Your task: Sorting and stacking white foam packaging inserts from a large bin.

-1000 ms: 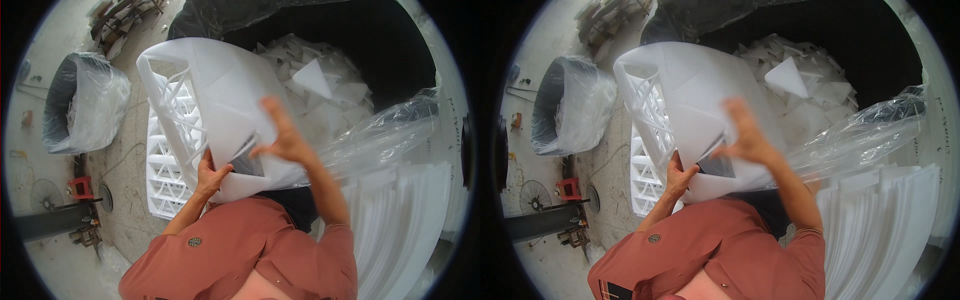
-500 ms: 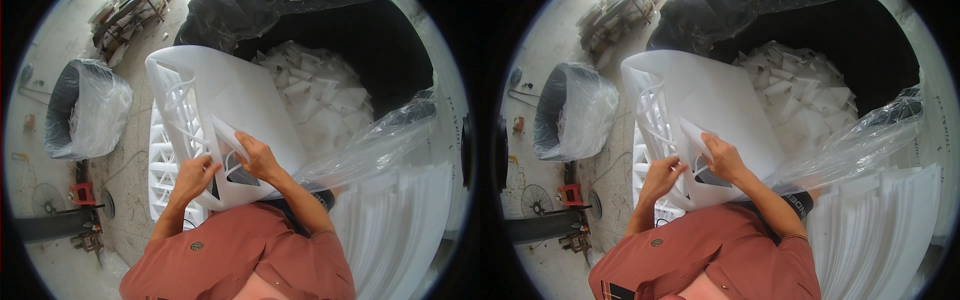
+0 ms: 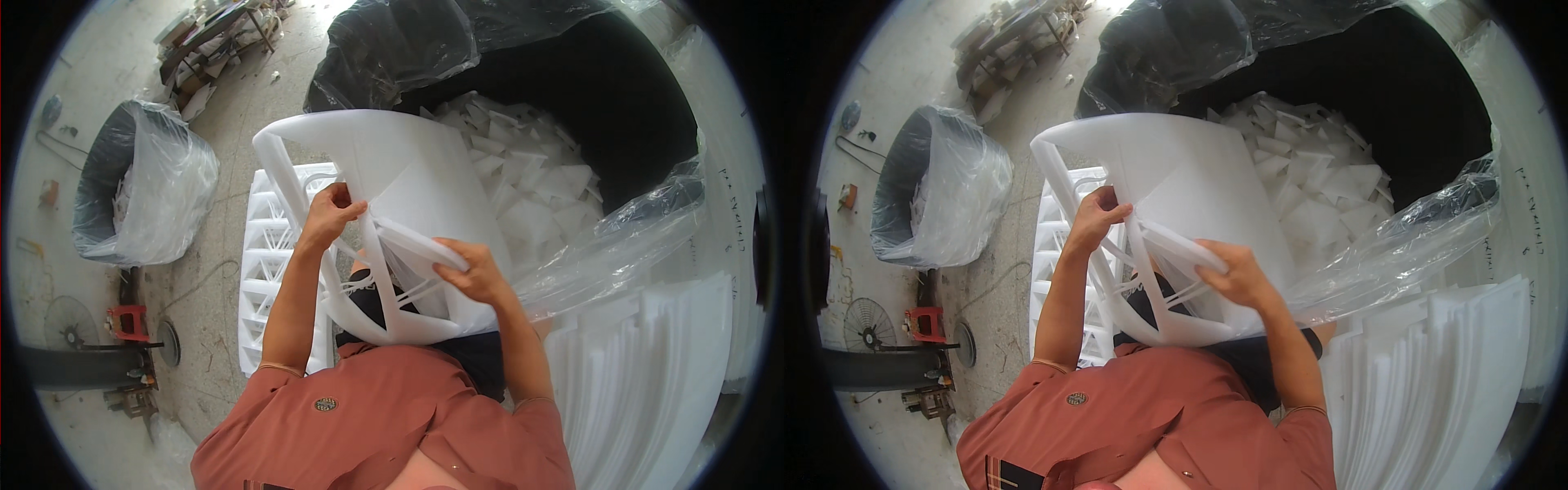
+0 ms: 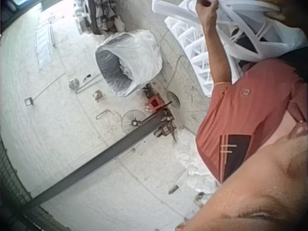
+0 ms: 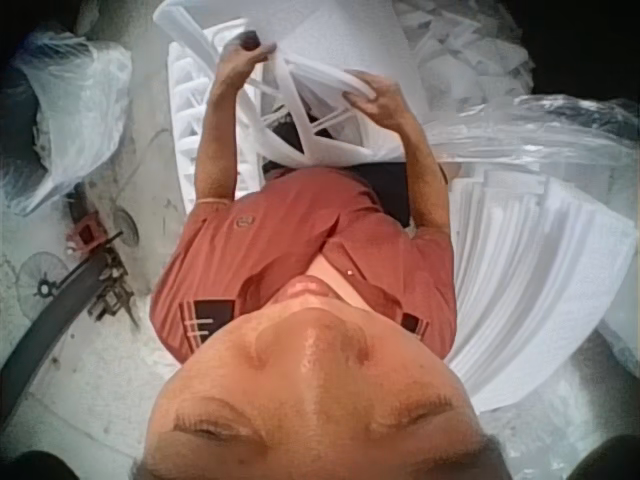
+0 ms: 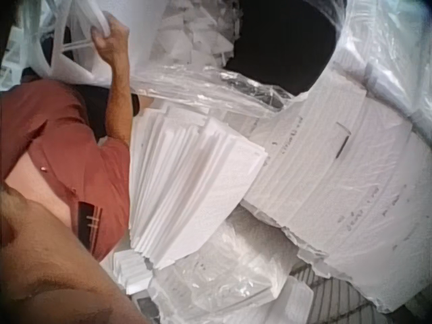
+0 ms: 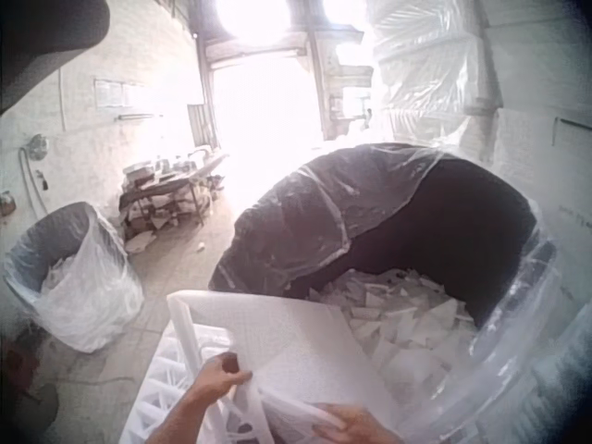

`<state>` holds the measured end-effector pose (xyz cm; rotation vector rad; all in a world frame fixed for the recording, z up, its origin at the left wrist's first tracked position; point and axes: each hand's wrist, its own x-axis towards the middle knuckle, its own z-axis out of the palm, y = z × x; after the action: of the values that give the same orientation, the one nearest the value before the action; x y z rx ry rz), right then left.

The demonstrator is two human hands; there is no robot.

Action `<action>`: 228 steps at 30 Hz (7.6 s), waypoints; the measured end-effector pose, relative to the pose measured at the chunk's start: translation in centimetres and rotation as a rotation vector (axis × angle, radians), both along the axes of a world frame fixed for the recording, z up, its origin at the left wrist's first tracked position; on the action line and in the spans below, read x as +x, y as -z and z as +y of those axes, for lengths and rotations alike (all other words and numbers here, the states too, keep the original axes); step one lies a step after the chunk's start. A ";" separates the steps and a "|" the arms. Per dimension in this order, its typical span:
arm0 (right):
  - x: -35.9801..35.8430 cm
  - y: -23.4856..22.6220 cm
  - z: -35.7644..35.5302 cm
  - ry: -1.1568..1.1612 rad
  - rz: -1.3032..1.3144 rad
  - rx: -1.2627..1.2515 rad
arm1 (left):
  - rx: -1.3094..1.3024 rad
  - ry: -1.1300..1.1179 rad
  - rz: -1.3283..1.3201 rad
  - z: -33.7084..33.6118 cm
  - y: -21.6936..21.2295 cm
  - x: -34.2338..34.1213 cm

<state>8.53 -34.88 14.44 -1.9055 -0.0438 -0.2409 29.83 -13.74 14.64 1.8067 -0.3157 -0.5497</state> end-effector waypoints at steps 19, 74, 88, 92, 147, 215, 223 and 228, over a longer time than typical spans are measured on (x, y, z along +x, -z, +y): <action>8.8 2.4 4.5 0.376 -0.062 0.208 | -0.582 0.055 0.441 -3.6 -0.1 -3.2; -3.1 22.2 1.0 0.783 0.285 1.457 | 0.332 -0.583 -1.461 5.0 -3.7 0.1; -5.3 17.1 3.6 1.015 0.237 0.440 | 0.027 0.012 0.207 1.8 4.5 -13.0; -4.5 9.0 3.9 0.526 0.082 -0.482 | -0.168 -0.101 0.317 1.9 6.4 -13.0; 4.7 4.0 4.4 0.340 -0.326 -0.261 | 0.371 0.378 0.295 4.4 -0.8 -12.2; 1.1 13.2 -11.1 0.400 0.490 0.439 | -0.698 0.062 0.355 3.1 -1.5 5.3; -5.3 11.5 -2.2 0.178 0.446 0.951 | 0.112 -0.522 -1.134 0.6 -0.6 1.7; -6.2 11.7 -0.2 0.217 0.452 1.057 | 0.411 0.151 -0.465 1.4 -4.2 -11.0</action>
<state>2.32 -35.05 2.76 -0.8674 0.5029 0.0415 18.78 -12.32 18.81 2.3205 -0.7004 -0.3036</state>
